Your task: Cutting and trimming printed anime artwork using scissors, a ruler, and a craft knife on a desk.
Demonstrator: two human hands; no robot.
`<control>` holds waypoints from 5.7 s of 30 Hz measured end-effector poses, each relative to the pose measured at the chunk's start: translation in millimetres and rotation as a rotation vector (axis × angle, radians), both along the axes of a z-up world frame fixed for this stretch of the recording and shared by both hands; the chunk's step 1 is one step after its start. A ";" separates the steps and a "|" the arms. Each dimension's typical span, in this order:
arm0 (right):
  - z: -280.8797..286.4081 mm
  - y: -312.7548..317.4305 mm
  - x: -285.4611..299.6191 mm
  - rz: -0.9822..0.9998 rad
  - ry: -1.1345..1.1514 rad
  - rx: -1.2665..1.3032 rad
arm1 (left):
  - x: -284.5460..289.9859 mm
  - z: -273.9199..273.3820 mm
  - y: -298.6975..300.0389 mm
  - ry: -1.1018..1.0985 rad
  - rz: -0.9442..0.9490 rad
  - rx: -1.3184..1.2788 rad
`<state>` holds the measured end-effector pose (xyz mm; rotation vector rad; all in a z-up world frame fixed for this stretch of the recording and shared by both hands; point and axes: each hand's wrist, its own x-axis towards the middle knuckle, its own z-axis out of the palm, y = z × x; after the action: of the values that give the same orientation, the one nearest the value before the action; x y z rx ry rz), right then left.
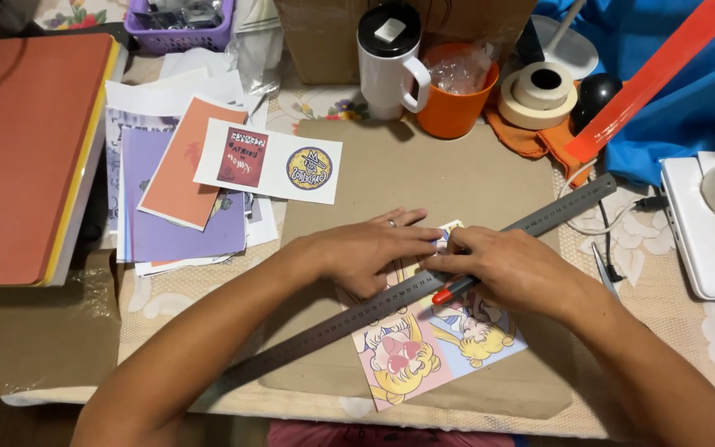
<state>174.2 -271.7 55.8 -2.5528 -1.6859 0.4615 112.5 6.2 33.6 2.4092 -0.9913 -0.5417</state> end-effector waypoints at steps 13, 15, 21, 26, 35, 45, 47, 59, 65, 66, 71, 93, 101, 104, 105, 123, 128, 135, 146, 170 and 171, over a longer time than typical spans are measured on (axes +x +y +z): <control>-28.7 18.4 14.5 -0.044 -0.022 -0.084 | -99.8 -6.9 44.2 -0.275 0.389 0.087; -43.2 14.1 12.3 -0.010 -0.041 -0.031 | -116.0 -22.5 42.2 -0.356 0.390 0.101; -64.3 -0.5 -6.9 0.022 -0.441 0.312 | -138.9 -49.8 24.6 -0.647 0.554 0.013; -65.4 0.9 -23.9 0.004 -0.389 0.447 | -144.7 -48.3 11.9 -0.828 0.669 0.125; -74.3 -9.5 -41.2 -0.092 -0.406 0.245 | -152.7 -75.2 17.4 -0.727 0.694 0.038; -70.7 -6.9 -52.2 -0.125 -0.404 0.197 | -147.0 -58.7 12.0 -0.813 0.805 -0.044; -71.3 -6.9 -52.1 -0.137 -0.350 0.217 | -146.9 -56.1 12.0 -0.791 0.813 -0.071; -62.4 -4.7 -61.5 -0.258 -0.370 0.099 | -160.2 -55.3 23.4 -0.694 0.836 -0.115; -66.0 -7.9 -76.0 -0.256 -0.340 -0.013 | -172.8 -58.9 30.0 -0.671 0.863 -0.077; -65.0 -7.7 -75.6 -0.256 -0.339 -0.014 | -173.8 -61.0 30.2 -0.669 0.862 -0.077; -57.9 -5.8 -70.6 -0.265 -0.334 0.017 | -169.1 -59.6 33.9 -0.690 0.799 -0.050; -61.2 -2.7 -52.1 -0.221 -0.470 0.210 | -147.5 -62.2 32.5 -0.711 0.735 -0.143; -64.0 -5.4 -41.9 -0.245 -0.245 0.059 | -152.4 -72.5 34.1 -0.700 0.733 -0.115; -60.6 -2.0 -42.7 -0.215 -0.314 0.183 | -152.6 -73.8 34.3 -0.710 0.730 -0.108; -61.1 -2.4 -42.6 -0.217 -0.316 0.181 | -152.9 -73.4 34.2 -0.710 0.729 -0.111; -57.8 -32.3 5.0 -0.403 -0.165 0.155 | -152.2 -57.3 34.9 -0.682 0.743 -0.244; -58.1 -32.2 4.6 -0.346 -0.195 0.297 | -152.7 -58.9 35.0 -0.691 0.750 -0.240; -59.5 -25.7 1.5 -0.293 -0.276 0.447 | -152.8 -58.8 34.4 -0.704 0.755 -0.230; -64.4 -26.5 1.5 -0.293 -0.300 0.440 | -153.4 -59.1 35.9 -0.676 0.747 -0.253; -68.0 -26.3 -9.8 -0.207 -0.389 0.442 | -148.1 -48.7 33.6 -0.691 0.744 -0.264; -68.1 -26.9 -10.2 -0.206 -0.387 0.442 | -148.3 -48.9 33.9 -0.691 0.746 -0.262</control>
<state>163.9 -298.6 -12.3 -2.5328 -1.3847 -0.3997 -35.8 40.1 -15.3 2.4968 -0.2787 0.6720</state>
